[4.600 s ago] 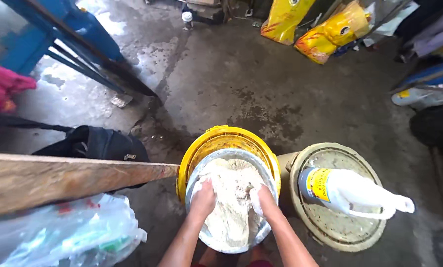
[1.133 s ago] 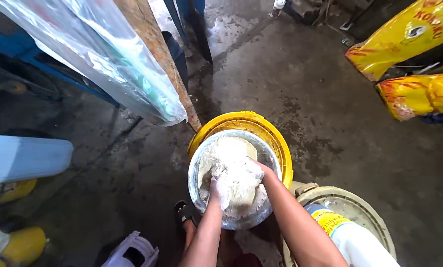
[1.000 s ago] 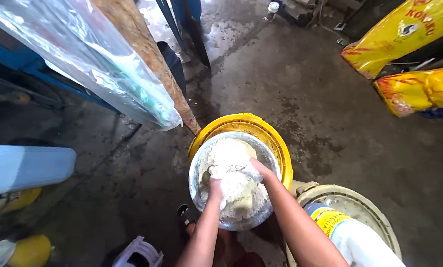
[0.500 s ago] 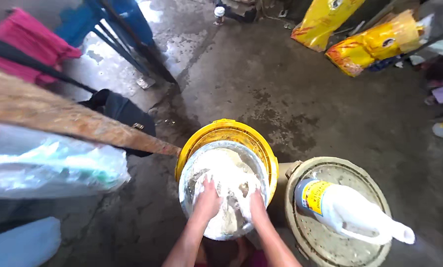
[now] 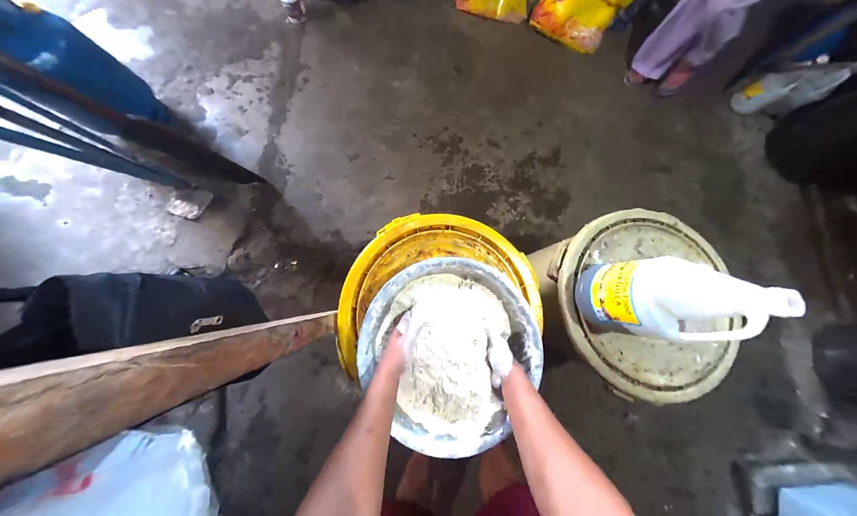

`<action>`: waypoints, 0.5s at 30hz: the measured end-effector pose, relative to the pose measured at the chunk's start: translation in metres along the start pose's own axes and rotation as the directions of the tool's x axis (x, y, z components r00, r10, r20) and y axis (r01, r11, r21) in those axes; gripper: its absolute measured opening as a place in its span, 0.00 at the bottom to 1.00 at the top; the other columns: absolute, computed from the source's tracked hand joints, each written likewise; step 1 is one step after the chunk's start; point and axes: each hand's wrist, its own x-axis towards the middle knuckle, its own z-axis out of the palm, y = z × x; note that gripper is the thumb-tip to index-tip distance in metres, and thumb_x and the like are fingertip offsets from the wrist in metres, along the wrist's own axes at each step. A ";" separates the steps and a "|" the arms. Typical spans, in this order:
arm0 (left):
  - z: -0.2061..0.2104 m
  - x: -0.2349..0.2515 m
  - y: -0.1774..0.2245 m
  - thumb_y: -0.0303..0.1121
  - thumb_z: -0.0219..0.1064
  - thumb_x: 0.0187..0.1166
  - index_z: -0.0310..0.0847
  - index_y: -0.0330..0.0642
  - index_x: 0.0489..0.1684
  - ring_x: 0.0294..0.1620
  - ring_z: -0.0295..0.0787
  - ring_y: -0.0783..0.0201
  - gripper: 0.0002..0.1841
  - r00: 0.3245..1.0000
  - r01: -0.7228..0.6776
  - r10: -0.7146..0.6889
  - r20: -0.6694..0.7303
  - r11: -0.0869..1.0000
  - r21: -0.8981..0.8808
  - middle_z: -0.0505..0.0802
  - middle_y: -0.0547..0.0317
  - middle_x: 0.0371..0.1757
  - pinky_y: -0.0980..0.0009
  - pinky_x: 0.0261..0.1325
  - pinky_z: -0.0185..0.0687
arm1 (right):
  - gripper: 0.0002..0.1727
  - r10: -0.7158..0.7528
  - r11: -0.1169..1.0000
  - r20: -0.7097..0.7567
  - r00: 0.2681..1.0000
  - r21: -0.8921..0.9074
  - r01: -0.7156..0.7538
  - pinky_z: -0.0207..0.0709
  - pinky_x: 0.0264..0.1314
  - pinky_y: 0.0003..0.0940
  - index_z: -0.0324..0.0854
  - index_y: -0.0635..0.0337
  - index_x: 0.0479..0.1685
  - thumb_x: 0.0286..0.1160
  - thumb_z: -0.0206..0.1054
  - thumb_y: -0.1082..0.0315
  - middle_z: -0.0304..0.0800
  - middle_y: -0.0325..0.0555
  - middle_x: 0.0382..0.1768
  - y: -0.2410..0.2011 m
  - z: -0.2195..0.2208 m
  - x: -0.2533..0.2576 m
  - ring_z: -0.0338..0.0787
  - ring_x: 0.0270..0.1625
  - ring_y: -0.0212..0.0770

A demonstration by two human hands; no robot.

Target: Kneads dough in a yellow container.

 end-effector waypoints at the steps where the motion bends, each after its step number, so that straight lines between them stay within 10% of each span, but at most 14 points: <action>1: 0.005 -0.003 0.002 0.36 0.47 0.95 0.62 0.31 0.87 0.87 0.67 0.52 0.25 0.999 0.033 -0.033 0.003 0.996 -0.080 0.73 0.39 0.85 0.56 0.89 0.59 | 0.27 0.002 1.000 0.024 1.000 0.004 -0.002 0.79 0.68 0.40 0.69 0.68 0.78 0.98 0.39 0.57 0.84 0.59 0.65 -0.002 -0.003 0.000 0.85 0.64 0.42; 5: 0.021 -0.019 -0.006 0.44 0.40 0.97 0.62 0.35 0.86 0.82 0.70 0.52 0.27 0.983 0.177 -0.184 0.010 0.928 -0.327 0.75 0.41 0.83 0.52 0.82 0.66 | 0.22 0.060 0.993 -0.095 0.994 0.105 -0.050 0.80 0.46 0.37 0.75 0.68 0.66 0.97 0.44 0.59 0.83 0.50 0.43 -0.001 -0.013 -0.041 0.83 0.41 0.37; 9: 0.027 -0.037 0.001 0.43 0.41 0.96 0.70 0.36 0.76 0.58 0.81 0.62 0.24 0.983 0.170 -0.181 0.011 0.896 -0.410 0.85 0.47 0.63 0.63 0.61 0.79 | 0.23 0.054 0.978 -0.029 0.998 0.204 -0.047 0.82 0.58 0.43 0.75 0.69 0.69 0.96 0.44 0.60 0.87 0.58 0.55 -0.019 -0.008 -0.062 0.87 0.54 0.43; 15: 0.019 -0.033 0.014 0.19 0.60 0.82 0.63 0.28 0.79 0.61 0.83 0.62 0.25 0.999 0.040 -0.039 0.009 0.977 -0.209 0.84 0.41 0.65 0.64 0.65 0.81 | 0.25 -0.015 0.964 0.216 0.976 -0.256 0.071 0.69 0.81 0.47 0.62 0.72 0.84 0.96 0.44 0.68 0.73 0.69 0.78 -0.062 0.016 -0.048 0.77 0.78 0.53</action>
